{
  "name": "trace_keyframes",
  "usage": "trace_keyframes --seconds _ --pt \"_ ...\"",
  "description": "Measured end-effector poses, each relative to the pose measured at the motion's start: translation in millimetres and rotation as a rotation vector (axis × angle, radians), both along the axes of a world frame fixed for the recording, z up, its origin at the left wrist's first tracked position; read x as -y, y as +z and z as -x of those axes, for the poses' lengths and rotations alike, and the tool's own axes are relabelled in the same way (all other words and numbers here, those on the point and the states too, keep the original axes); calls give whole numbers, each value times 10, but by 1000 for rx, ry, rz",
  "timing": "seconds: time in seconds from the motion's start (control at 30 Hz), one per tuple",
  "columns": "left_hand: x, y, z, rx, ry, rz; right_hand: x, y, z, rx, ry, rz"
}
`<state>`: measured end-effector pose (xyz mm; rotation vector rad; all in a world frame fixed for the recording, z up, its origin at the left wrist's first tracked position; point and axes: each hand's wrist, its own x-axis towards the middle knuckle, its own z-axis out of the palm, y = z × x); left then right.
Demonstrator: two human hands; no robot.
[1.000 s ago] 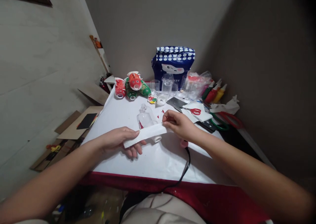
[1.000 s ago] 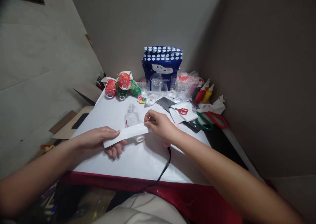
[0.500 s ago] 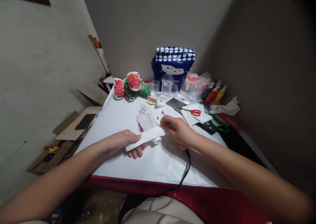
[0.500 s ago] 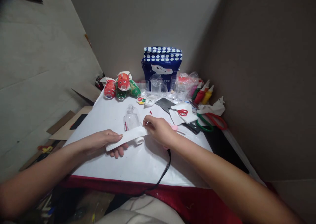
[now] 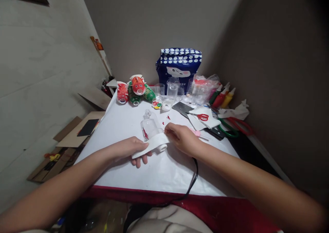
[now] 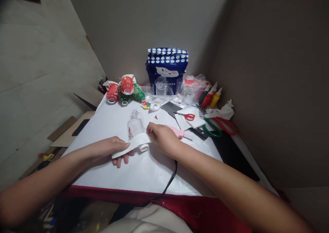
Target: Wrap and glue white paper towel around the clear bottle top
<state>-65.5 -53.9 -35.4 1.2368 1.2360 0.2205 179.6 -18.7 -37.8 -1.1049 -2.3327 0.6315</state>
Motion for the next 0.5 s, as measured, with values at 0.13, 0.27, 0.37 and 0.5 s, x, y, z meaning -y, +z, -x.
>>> trace_keyframes --seconds 0.13,0.27,0.37,0.5 --pt "-8 20 -57 -57 -8 -22 29 -16 17 60 -24 -39" --pt "-12 13 -106 -107 -6 -47 54 -31 22 125 -34 -77" --pt "-4 4 -113 -122 -10 -80 68 -23 19 162 -30 -99" --pt "20 22 -131 -142 0 -156 76 -11 17 185 -28 -126"
